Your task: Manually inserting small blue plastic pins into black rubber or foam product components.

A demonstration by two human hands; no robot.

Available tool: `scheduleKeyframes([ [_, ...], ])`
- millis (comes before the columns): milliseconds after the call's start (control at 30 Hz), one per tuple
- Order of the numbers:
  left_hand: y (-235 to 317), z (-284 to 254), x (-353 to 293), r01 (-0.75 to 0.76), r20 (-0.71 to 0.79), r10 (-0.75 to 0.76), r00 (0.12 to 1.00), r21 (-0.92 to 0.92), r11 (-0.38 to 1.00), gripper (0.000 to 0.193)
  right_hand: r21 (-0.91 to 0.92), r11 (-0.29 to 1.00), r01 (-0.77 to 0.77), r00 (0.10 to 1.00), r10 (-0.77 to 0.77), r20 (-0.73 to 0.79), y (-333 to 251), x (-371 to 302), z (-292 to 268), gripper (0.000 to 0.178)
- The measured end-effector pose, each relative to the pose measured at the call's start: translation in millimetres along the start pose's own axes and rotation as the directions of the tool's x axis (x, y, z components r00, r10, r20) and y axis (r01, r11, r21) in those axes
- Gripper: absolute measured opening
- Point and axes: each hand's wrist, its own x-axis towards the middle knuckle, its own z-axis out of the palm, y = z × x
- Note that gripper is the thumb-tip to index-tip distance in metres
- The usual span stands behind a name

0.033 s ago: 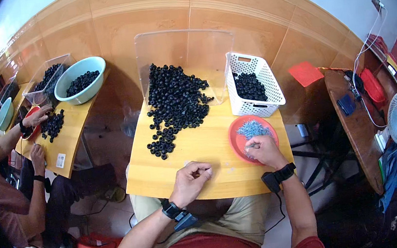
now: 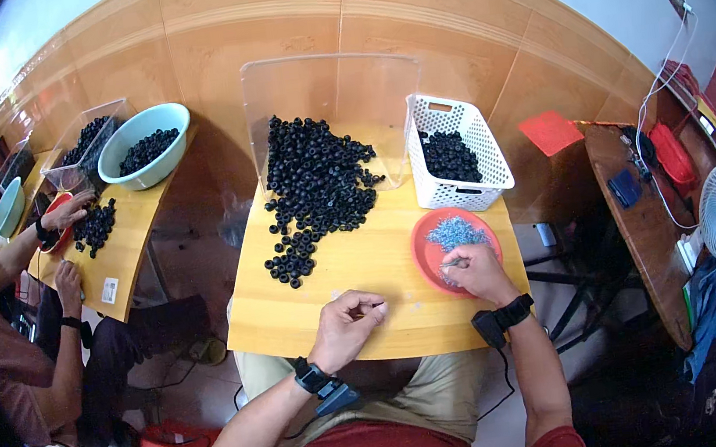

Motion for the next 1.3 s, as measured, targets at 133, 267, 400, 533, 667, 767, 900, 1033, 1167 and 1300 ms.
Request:
scheduleKeyframes([
  [133,5.7,25.9,19.0,0.144,0.094,-0.124,0.988,-0.253,0.957,0.009,0.25,0.968,-0.031,0.999,0.035,-0.011,13.9,-1.2,1.6,0.008],
  [267,-6.1,47.5,41.9,0.207,0.17,-0.153,0.974,-0.376,0.903,0.018,0.42,0.904,-0.079,0.997,0.082,0.011,8.0,-4.7,-0.3,0.009],
  [400,5.2,66.8,58.7,0.284,0.27,-0.198,0.942,-0.332,0.899,0.035,0.553,0.832,-0.038,0.998,0.005,0.062,12.0,-11.0,-5.0,0.012],
  [533,11.8,76.2,68.2,0.296,0.317,-0.204,0.926,-0.275,0.915,0.03,0.616,0.787,-0.03,0.996,-0.029,0.085,8.0,-14.5,-9.1,0.015],
  [667,13.5,83.8,73.6,0.239,0.336,-0.156,0.929,-0.221,0.945,0.024,0.621,0.784,-0.001,0.996,-0.057,0.075,14.7,-14.1,-9.3,0.016],
  [767,10.8,88.3,75.8,0.207,0.319,-0.135,0.938,-0.205,0.957,0.022,0.633,0.774,-0.009,0.995,-0.054,0.08,17.7,-13.6,-10.1,0.016],
  [900,3.4,94.1,77.4,0.124,0.245,-0.083,0.966,-0.159,0.979,0.019,0.664,0.747,-0.031,0.993,-0.05,0.103,19.1,-13.8,-10.0,0.017],
  [1033,4.9,96.8,76.5,-0.013,0.155,0.014,0.988,-0.004,1.0,0.017,0.71,0.702,-0.062,0.996,0.001,0.086,18.1,-14.4,-6.5,0.015],
  [1167,11.6,97.1,75.5,-0.111,0.102,0.097,0.99,0.132,0.985,0.014,0.739,0.67,-0.067,0.998,0.034,0.06,8.9,-13.8,-3.6,0.016],
  [1300,20.0,97.0,74.1,-0.103,0.09,0.089,0.992,0.161,0.982,0.013,0.724,0.667,-0.174,0.983,0.078,0.164,16.6,-13.1,-5.0,0.017],
])
